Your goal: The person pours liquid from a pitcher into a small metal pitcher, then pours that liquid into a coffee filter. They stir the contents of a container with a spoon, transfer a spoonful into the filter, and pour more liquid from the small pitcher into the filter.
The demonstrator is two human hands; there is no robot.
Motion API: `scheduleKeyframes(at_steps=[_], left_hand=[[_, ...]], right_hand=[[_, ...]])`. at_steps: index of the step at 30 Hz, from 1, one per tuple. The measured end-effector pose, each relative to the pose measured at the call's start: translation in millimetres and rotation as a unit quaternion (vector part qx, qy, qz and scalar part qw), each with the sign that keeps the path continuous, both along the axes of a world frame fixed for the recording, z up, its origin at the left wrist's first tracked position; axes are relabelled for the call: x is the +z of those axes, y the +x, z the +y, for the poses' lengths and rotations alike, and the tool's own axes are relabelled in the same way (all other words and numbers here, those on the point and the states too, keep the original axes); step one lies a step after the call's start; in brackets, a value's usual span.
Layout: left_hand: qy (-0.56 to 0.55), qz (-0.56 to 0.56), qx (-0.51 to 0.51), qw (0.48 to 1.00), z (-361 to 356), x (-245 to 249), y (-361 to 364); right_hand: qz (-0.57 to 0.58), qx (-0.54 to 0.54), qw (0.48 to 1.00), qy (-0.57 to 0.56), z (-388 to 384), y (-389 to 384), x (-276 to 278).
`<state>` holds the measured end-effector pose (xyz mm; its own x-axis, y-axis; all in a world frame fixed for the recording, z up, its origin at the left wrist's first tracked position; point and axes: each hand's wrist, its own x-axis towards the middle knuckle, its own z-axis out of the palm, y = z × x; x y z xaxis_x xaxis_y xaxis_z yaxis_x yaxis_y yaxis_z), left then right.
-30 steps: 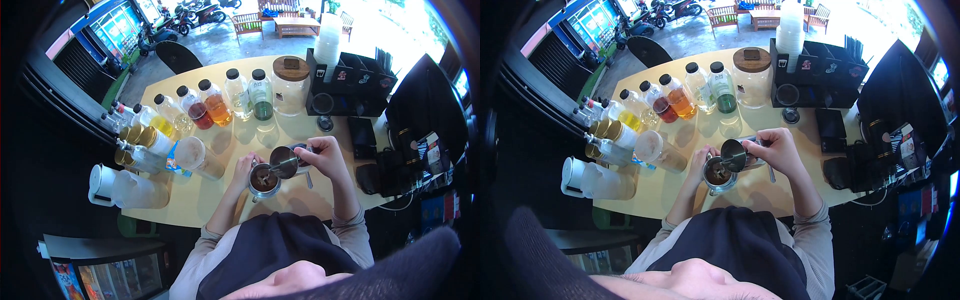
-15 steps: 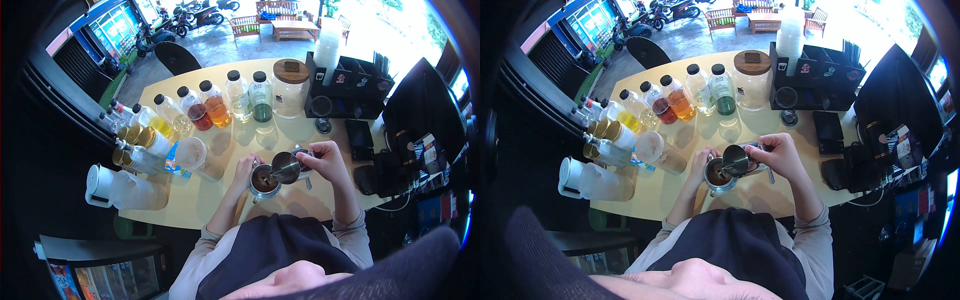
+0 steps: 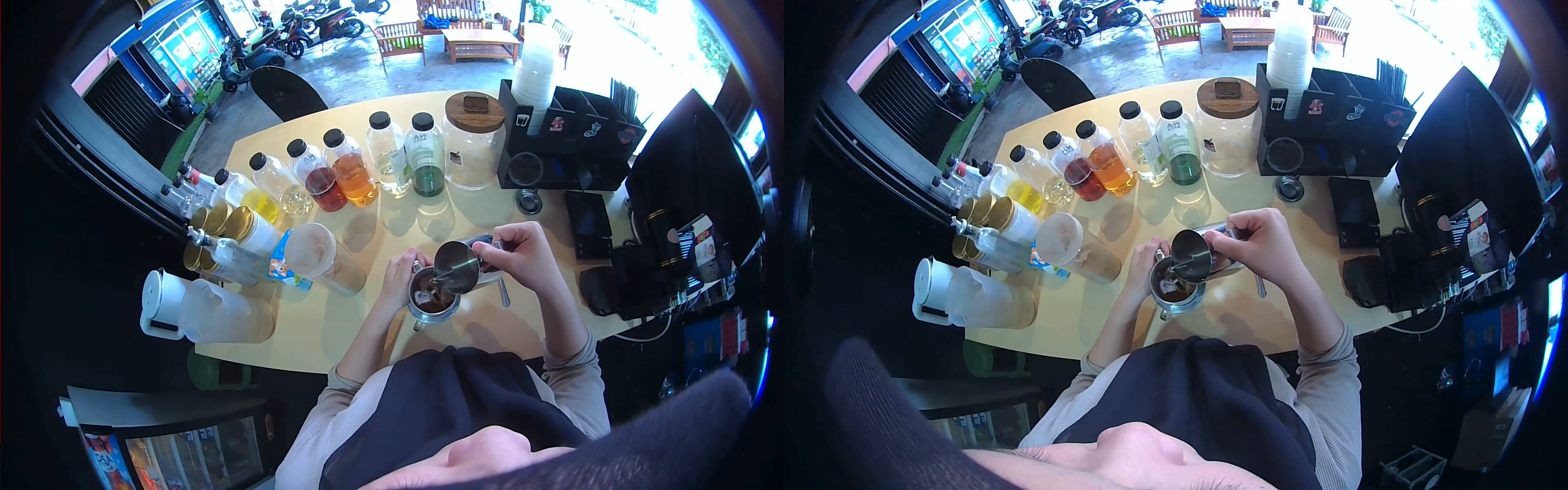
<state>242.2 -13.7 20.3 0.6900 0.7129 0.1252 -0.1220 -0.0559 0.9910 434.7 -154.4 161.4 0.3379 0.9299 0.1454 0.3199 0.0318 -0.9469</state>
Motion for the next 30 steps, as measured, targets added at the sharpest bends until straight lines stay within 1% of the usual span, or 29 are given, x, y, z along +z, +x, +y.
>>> scheduleKeyframes(at_steps=[1, 3, 4, 9, 10, 12, 16, 19, 24, 28, 30], left_hand=[[-0.014, -0.005, -0.001, 1.000, 0.2, -0.3, 0.5], [-0.028, -0.008, -0.003, 1.000, 0.2, -1.6, 1.3], [-0.041, -0.011, -0.001, 0.999, 0.3, -2.9, 2.0], [-0.069, -0.018, -0.013, 0.997, 3.1, -10.4, 2.3], [-0.061, -0.022, -0.015, 0.998, 2.8, -7.9, 2.0], [-0.051, -0.027, -0.017, 0.998, 2.8, -7.3, 1.2], [-0.059, -0.027, -0.015, 0.998, 3.8, -8.5, 2.5], [-0.049, -0.022, -0.013, 0.998, 3.1, -4.9, 1.4], [-0.030, -0.008, -0.006, 1.000, 2.6, -3.5, 1.5], [-0.027, 0.004, 0.010, 1.000, 0.1, 1.5, 1.0], [-0.028, 0.005, 0.008, 1.000, 0.1, 2.1, -0.2]], right_hand=[[0.001, -0.001, 1.000, -0.001, 0.0, 2.4, -3.4], [-0.048, -0.006, 0.999, 0.012, 0.3, 9.2, -11.8], [-0.047, -0.007, 0.999, 0.011, -1.2, 9.8, -12.1], [0.062, 0.001, 0.998, 0.032, -8.4, 11.2, -5.0], [0.063, 0.001, 0.997, 0.032, -9.8, 12.7, -4.7], [0.005, -0.005, 1.000, 0.022, -13.7, 17.3, -4.5], [0.007, -0.006, 1.000, 0.023, -18.8, 17.1, -5.2], [0.031, -0.003, 0.999, 0.042, -20.2, 11.0, 1.4], [-0.018, 0.002, 1.000, 0.019, -18.2, 11.5, -1.0], [0.013, 0.002, 1.000, 0.018, -12.3, 3.9, 3.9], [-0.027, 0.004, 0.999, 0.027, -6.9, 5.5, -3.6]])
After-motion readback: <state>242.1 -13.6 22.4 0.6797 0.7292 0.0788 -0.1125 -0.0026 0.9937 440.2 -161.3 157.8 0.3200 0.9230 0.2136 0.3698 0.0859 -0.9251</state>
